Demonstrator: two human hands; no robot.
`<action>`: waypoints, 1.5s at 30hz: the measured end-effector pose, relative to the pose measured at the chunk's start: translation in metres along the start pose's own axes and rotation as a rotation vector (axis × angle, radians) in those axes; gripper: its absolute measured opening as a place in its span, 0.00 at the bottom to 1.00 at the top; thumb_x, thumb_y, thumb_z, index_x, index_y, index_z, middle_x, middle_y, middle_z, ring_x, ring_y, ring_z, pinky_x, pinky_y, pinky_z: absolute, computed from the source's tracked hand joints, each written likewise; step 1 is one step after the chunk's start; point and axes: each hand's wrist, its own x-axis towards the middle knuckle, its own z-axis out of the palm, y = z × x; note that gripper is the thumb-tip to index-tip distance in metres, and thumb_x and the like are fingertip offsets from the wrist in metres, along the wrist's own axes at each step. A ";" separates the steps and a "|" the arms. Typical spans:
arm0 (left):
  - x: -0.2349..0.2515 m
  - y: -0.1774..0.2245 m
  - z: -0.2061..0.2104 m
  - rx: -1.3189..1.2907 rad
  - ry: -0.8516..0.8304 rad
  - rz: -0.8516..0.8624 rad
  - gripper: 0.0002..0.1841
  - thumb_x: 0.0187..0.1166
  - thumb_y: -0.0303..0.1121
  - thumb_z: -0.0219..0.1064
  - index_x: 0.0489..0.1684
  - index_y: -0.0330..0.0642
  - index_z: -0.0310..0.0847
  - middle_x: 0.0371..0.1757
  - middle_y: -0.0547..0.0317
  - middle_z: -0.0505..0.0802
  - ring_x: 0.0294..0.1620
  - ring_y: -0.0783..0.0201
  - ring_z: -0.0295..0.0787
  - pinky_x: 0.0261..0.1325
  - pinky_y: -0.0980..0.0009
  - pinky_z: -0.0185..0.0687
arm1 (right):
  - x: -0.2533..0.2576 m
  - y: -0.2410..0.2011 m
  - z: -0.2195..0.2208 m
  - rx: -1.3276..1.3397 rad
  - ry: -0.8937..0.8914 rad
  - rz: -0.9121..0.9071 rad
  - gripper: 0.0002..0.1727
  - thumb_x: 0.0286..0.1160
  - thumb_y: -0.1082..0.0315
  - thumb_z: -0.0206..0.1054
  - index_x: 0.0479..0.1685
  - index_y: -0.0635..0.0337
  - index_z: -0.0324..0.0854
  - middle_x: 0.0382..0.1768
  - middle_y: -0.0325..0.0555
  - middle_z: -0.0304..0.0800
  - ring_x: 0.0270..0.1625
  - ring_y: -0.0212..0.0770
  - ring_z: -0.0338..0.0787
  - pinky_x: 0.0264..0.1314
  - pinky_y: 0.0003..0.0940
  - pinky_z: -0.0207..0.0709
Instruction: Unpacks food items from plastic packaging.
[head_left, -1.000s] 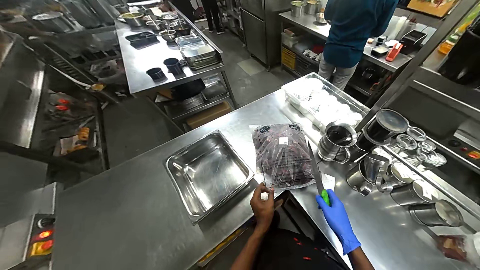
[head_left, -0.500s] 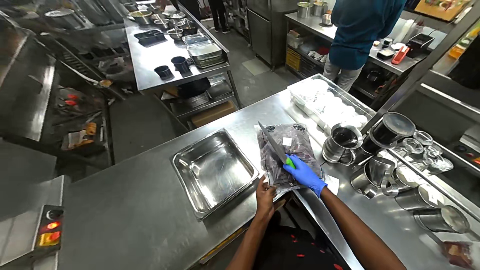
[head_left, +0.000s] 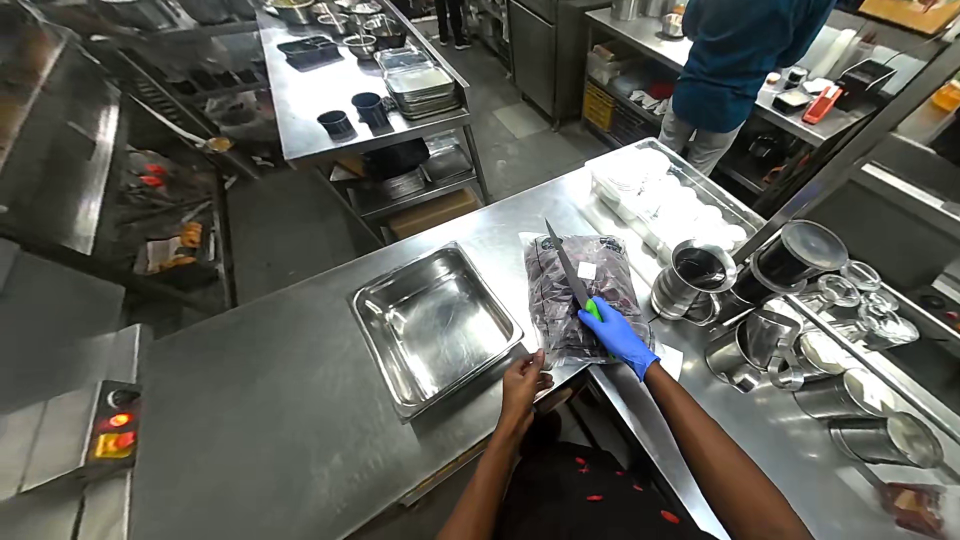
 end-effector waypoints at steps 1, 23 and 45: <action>0.001 0.002 0.002 -0.002 0.044 0.030 0.12 0.84 0.34 0.69 0.50 0.31 0.85 0.35 0.46 0.94 0.27 0.57 0.92 0.36 0.62 0.92 | 0.002 0.000 -0.002 -0.006 -0.008 -0.005 0.26 0.85 0.46 0.60 0.69 0.54 0.80 0.50 0.50 0.89 0.51 0.46 0.89 0.56 0.54 0.82; -0.009 0.062 0.061 0.101 -0.098 0.229 0.16 0.88 0.36 0.64 0.35 0.30 0.85 0.33 0.52 0.94 0.35 0.61 0.91 0.50 0.59 0.88 | -0.096 0.042 -0.049 -0.025 0.381 0.395 0.17 0.78 0.50 0.70 0.55 0.50 0.85 0.32 0.51 0.86 0.30 0.50 0.84 0.30 0.55 0.77; -0.071 0.385 0.122 0.036 -0.443 0.833 0.10 0.90 0.34 0.58 0.39 0.42 0.83 0.36 0.57 0.98 0.33 0.61 0.97 0.41 0.66 0.96 | -0.143 -0.207 -0.177 0.565 0.878 -0.594 0.18 0.57 0.82 0.80 0.38 0.51 0.81 0.33 0.34 0.89 0.37 0.31 0.89 0.43 0.29 0.90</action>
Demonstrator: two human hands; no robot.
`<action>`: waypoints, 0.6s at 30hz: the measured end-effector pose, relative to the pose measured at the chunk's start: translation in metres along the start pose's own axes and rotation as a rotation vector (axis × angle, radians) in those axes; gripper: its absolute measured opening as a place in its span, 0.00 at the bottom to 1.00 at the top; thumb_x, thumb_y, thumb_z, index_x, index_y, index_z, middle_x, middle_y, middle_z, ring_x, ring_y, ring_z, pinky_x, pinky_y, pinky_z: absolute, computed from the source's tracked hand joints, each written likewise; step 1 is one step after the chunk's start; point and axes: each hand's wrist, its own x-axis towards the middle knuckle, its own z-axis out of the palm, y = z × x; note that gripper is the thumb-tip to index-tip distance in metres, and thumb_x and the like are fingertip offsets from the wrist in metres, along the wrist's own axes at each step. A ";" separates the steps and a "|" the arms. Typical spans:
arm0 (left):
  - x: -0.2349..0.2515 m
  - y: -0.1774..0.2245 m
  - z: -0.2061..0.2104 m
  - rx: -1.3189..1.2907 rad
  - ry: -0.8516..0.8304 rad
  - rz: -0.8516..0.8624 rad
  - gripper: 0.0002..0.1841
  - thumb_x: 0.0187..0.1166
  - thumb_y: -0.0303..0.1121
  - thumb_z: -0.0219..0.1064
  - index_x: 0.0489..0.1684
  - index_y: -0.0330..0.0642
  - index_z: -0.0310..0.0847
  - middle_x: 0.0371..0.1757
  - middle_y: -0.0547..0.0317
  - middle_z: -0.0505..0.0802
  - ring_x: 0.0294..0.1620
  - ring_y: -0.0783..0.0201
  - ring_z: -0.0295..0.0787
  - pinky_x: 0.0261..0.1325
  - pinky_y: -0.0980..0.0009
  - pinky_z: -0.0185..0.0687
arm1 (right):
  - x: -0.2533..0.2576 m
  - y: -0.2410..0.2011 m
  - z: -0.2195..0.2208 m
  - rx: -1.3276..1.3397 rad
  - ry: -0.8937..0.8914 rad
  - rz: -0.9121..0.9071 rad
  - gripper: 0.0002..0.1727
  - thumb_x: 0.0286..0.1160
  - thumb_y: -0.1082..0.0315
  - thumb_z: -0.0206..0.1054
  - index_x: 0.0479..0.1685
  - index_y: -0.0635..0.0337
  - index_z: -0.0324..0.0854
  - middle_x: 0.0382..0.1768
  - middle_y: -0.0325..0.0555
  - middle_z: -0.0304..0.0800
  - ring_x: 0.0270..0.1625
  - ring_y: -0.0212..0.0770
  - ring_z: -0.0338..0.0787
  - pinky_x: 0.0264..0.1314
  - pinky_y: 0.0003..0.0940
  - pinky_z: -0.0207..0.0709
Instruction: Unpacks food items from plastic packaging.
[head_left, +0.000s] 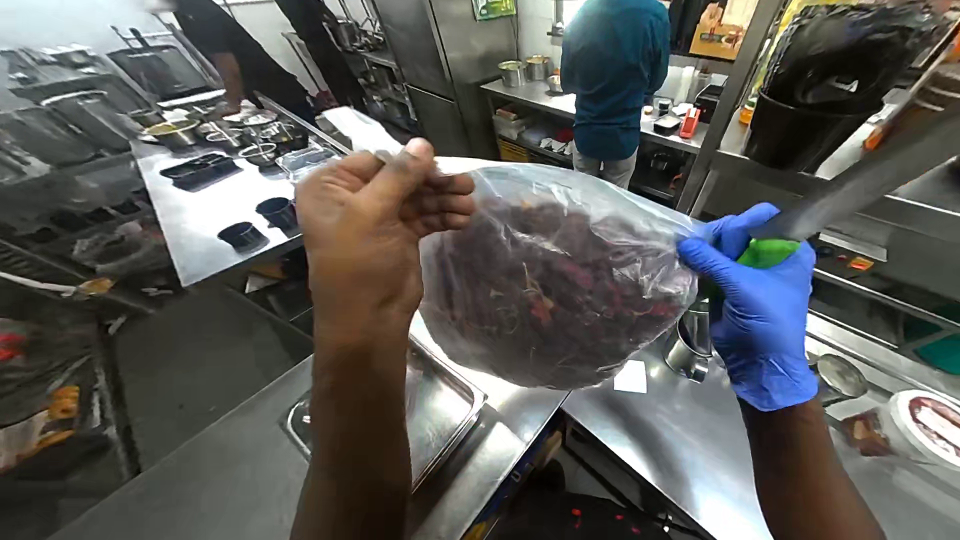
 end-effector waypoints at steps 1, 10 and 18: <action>-0.005 -0.009 -0.004 0.003 0.021 0.010 0.10 0.90 0.34 0.58 0.40 0.42 0.82 0.36 0.57 0.98 0.33 0.61 0.97 0.42 0.66 0.96 | -0.003 0.004 0.000 -0.017 -0.045 -0.030 0.17 0.60 0.81 0.79 0.39 0.51 0.79 0.33 0.35 0.88 0.37 0.31 0.89 0.42 0.28 0.88; -0.056 -0.198 -0.029 0.466 -0.038 -0.392 0.18 0.86 0.42 0.66 0.38 0.31 0.86 0.29 0.51 0.90 0.24 0.62 0.82 0.31 0.61 0.81 | -0.079 0.121 -0.042 -0.623 -0.137 0.447 0.11 0.65 0.63 0.82 0.43 0.52 0.88 0.28 0.45 0.87 0.25 0.42 0.82 0.24 0.44 0.75; -0.012 0.000 -0.021 0.356 0.017 -0.022 0.11 0.86 0.39 0.65 0.30 0.52 0.83 0.17 0.76 0.81 0.10 0.80 0.66 0.15 0.84 0.64 | 0.013 -0.021 -0.005 -0.078 -0.200 0.114 0.13 0.64 0.74 0.78 0.32 0.47 0.78 0.29 0.31 0.85 0.28 0.27 0.83 0.30 0.23 0.82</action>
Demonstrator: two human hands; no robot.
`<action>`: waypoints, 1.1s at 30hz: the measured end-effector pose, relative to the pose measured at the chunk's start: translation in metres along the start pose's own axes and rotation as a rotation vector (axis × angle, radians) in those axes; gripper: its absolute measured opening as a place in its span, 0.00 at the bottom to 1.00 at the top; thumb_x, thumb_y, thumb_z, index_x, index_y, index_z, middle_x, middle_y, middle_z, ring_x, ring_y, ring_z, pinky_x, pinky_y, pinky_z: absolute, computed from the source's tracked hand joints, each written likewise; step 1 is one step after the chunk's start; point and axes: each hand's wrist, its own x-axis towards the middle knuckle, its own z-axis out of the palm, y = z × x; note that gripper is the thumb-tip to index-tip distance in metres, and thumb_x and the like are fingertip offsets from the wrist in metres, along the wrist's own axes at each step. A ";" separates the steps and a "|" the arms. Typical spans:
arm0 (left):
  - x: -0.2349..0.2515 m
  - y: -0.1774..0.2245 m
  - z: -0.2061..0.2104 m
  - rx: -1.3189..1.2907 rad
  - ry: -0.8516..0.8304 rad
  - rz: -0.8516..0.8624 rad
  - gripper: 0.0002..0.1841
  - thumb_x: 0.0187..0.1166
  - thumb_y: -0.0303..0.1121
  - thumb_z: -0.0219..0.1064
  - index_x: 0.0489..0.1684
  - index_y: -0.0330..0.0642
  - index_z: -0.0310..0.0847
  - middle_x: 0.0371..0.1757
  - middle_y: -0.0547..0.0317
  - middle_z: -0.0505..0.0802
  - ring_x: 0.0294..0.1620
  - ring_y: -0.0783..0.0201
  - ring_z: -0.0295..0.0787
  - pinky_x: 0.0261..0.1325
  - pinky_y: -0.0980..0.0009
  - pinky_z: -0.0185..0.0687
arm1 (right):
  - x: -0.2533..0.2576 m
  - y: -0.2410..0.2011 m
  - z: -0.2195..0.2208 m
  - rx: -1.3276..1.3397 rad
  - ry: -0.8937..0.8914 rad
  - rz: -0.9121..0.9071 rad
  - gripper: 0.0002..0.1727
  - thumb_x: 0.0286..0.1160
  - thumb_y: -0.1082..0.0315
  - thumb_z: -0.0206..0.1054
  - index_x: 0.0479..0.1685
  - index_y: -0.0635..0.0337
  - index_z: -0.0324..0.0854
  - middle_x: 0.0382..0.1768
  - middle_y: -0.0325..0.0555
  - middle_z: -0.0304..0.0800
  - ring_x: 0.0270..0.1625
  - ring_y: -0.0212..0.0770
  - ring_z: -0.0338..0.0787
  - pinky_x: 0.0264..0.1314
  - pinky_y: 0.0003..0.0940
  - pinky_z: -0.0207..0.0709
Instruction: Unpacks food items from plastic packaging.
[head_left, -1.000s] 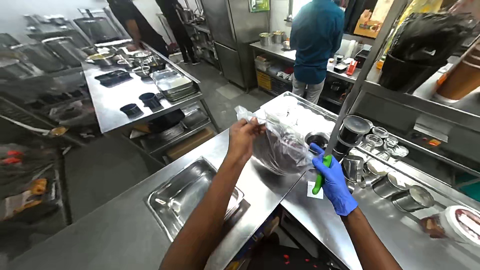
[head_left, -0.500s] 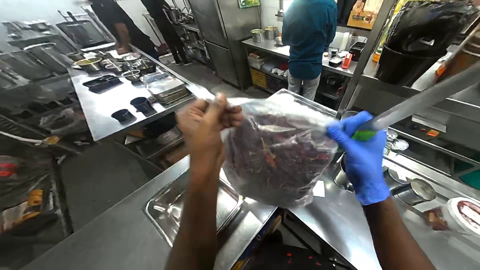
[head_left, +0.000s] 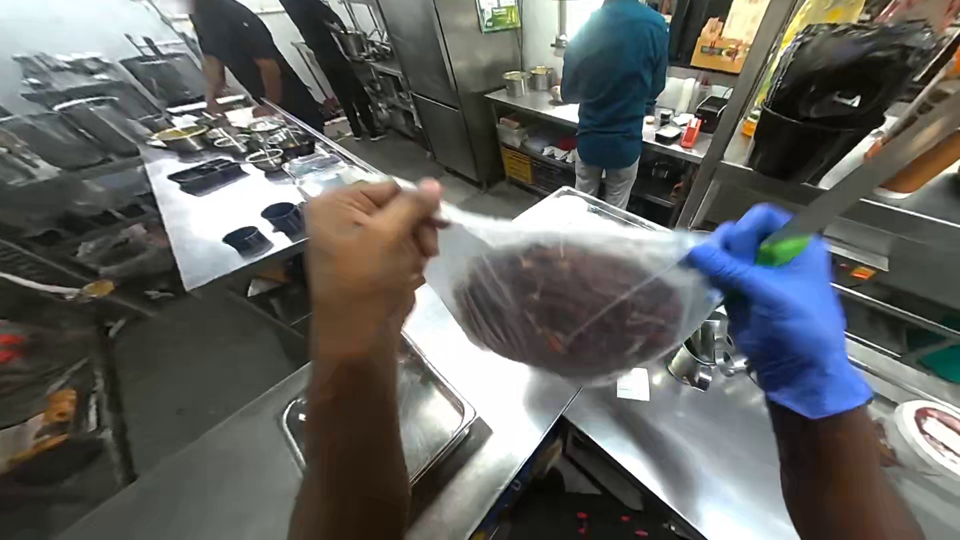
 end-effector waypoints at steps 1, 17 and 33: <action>0.009 0.015 -0.005 -0.011 0.013 0.048 0.11 0.86 0.38 0.65 0.30 0.52 0.84 0.18 0.77 0.84 0.11 0.81 0.69 0.16 0.84 0.67 | 0.013 -0.013 0.001 -0.003 -0.005 -0.050 0.14 0.64 0.74 0.78 0.32 0.45 0.77 0.29 0.29 0.85 0.29 0.27 0.83 0.32 0.23 0.83; 0.016 -0.247 0.038 0.002 -0.123 -0.563 0.16 0.88 0.40 0.62 0.41 0.32 0.84 0.25 0.60 0.85 0.19 0.71 0.71 0.24 0.71 0.70 | -0.043 0.205 0.044 -0.577 0.000 0.066 0.11 0.68 0.67 0.80 0.45 0.57 0.87 0.37 0.48 0.91 0.37 0.45 0.90 0.39 0.51 0.85; 0.089 -0.155 -0.001 0.289 -0.060 -0.222 0.18 0.85 0.42 0.64 0.36 0.31 0.84 0.25 0.53 0.87 0.20 0.61 0.80 0.26 0.60 0.81 | 0.010 0.138 0.062 -0.086 -0.041 0.318 0.08 0.68 0.68 0.77 0.34 0.52 0.81 0.25 0.36 0.82 0.24 0.31 0.79 0.26 0.28 0.77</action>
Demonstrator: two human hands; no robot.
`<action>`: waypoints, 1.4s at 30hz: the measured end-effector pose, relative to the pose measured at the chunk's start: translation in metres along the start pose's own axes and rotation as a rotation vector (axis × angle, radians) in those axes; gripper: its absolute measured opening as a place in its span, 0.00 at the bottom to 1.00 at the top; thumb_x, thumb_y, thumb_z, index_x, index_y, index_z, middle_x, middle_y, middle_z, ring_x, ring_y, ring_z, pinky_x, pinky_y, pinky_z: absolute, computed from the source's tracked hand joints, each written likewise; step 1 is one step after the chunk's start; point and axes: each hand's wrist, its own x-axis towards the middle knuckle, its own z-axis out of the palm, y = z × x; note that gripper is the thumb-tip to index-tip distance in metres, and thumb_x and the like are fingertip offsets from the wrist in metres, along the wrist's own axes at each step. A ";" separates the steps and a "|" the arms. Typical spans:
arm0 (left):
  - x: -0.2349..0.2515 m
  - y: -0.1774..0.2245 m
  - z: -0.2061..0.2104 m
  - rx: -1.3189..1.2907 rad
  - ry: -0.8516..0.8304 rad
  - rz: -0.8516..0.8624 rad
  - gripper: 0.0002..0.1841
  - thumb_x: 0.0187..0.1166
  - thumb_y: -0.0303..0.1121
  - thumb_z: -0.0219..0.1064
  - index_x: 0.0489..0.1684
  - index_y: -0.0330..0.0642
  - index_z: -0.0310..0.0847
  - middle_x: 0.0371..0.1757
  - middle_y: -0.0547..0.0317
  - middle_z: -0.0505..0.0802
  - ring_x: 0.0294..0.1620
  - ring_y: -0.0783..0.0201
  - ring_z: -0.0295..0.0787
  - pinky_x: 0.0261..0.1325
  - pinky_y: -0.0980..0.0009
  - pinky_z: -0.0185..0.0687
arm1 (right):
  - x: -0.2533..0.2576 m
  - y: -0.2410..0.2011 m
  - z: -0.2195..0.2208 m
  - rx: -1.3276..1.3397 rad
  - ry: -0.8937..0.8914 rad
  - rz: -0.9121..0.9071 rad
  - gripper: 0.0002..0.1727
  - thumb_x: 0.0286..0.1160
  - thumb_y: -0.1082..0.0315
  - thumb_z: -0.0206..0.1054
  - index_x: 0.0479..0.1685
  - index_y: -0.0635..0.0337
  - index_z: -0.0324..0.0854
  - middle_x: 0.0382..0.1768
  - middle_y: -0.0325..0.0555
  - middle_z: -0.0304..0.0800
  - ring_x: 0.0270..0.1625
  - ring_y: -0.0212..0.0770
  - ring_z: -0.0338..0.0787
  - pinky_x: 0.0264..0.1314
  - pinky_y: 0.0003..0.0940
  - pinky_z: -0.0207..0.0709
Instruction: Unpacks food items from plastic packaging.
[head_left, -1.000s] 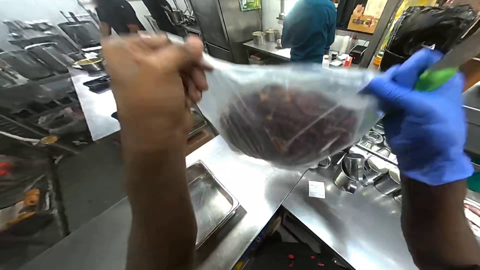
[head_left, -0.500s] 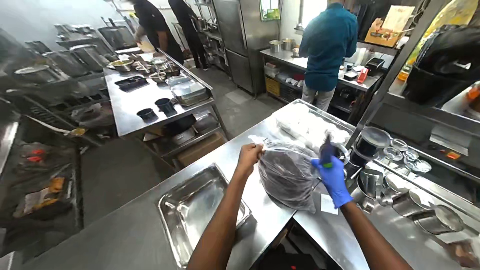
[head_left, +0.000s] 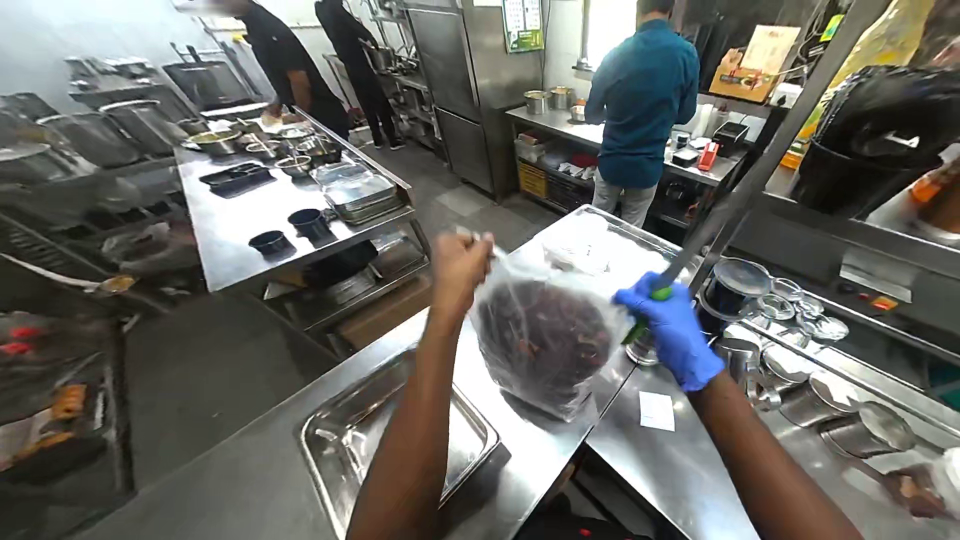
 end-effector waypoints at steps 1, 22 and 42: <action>-0.001 -0.029 0.011 0.169 -0.046 -0.086 0.20 0.83 0.41 0.65 0.40 0.27 0.86 0.33 0.39 0.91 0.32 0.46 0.88 0.40 0.43 0.86 | -0.002 0.026 0.004 -0.004 -0.004 0.191 0.09 0.67 0.66 0.78 0.34 0.53 0.81 0.22 0.38 0.81 0.21 0.32 0.77 0.22 0.29 0.73; -0.029 -0.030 0.068 0.493 -0.624 0.504 0.28 0.86 0.31 0.59 0.88 0.56 0.69 0.84 0.54 0.78 0.58 0.47 0.91 0.58 0.39 0.86 | -0.039 0.049 -0.033 0.003 -0.073 0.262 0.07 0.68 0.64 0.77 0.38 0.53 0.86 0.25 0.44 0.84 0.19 0.35 0.76 0.18 0.28 0.67; -0.058 0.002 0.088 0.542 -0.392 0.794 0.05 0.77 0.28 0.68 0.41 0.42 0.91 0.36 0.53 0.93 0.40 0.51 0.92 0.47 0.45 0.85 | -0.041 0.032 -0.035 -0.041 0.036 0.170 0.07 0.66 0.64 0.79 0.37 0.52 0.88 0.25 0.43 0.86 0.20 0.36 0.77 0.18 0.30 0.68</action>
